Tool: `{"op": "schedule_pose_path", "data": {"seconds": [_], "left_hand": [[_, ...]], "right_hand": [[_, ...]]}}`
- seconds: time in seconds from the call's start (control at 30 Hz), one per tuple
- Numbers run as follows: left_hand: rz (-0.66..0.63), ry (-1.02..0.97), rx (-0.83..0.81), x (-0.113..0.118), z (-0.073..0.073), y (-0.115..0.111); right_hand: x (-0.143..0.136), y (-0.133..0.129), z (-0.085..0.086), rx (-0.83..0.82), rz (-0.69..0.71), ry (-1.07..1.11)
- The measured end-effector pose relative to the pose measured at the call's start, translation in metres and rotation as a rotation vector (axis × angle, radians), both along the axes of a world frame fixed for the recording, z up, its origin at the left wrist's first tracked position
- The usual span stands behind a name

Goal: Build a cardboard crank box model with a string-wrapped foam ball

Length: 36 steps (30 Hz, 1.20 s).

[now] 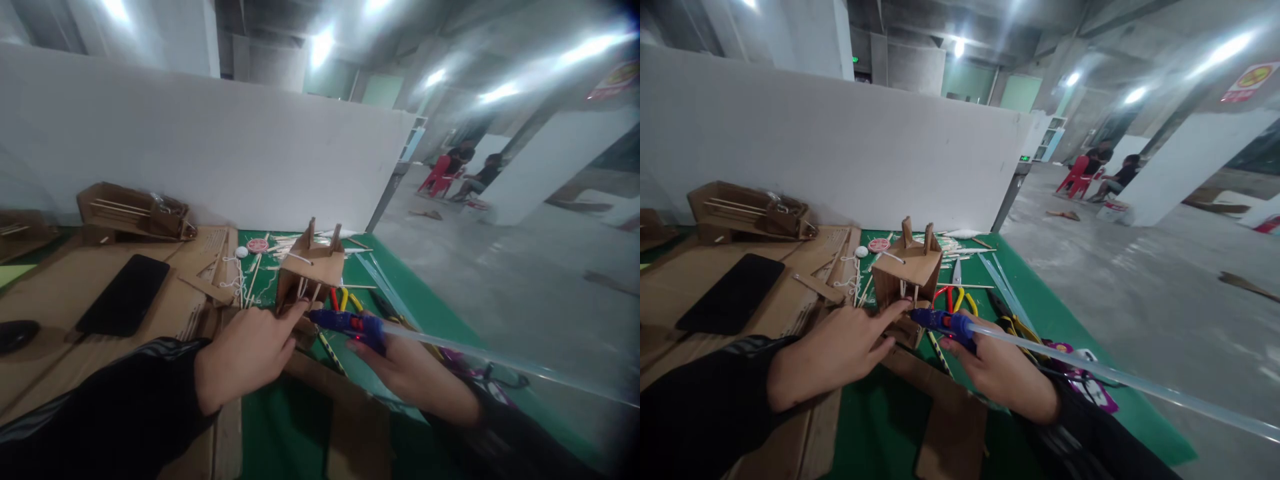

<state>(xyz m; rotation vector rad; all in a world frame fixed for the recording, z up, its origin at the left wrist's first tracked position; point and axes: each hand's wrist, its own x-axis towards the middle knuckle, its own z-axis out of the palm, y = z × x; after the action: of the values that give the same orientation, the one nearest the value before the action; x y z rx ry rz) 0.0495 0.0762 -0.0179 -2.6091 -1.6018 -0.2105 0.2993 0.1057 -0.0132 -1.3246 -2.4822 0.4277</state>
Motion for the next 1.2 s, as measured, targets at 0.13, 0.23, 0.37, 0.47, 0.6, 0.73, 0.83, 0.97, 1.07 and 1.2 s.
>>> {"op": "schedule_pose_path", "data": {"seconds": [0.13,0.23,0.37,0.47,0.6,0.73,0.83,0.97,1.07,1.2], "left_hand": [[0.011,-0.003,0.004,0.001,-0.001,0.001],[0.008,-0.012,0.005,0.001,-0.001,0.001],[0.005,-0.012,-0.005,0.001,0.002,0.0],[0.013,0.003,-0.017,0.001,0.004,-0.001],[0.01,0.013,-0.04,0.001,0.005,-0.001],[0.009,-0.002,-0.035,0.0,0.005,-0.001],[0.011,0.001,-0.041,0.0,0.005,-0.002],[0.019,0.015,-0.048,0.001,0.005,-0.003],[0.017,0.012,-0.037,0.001,0.005,-0.003],[0.011,0.002,-0.039,0.0,0.006,-0.003]], "right_hand": [[-0.002,-0.002,0.001,-0.018,-0.016,0.004],[-0.003,-0.002,0.002,-0.037,-0.015,0.0],[0.002,-0.002,-0.003,-0.013,-0.043,-0.03],[0.01,-0.002,-0.01,0.028,-0.102,-0.046],[0.015,-0.005,-0.013,0.052,-0.106,-0.029],[0.012,-0.009,-0.006,0.077,-0.066,0.029],[0.01,-0.01,-0.002,0.081,-0.014,0.096],[0.009,-0.007,-0.002,0.058,0.001,0.119],[0.006,-0.004,-0.003,0.027,0.007,0.084],[0.002,-0.002,-0.003,-0.03,0.004,0.09]]}}
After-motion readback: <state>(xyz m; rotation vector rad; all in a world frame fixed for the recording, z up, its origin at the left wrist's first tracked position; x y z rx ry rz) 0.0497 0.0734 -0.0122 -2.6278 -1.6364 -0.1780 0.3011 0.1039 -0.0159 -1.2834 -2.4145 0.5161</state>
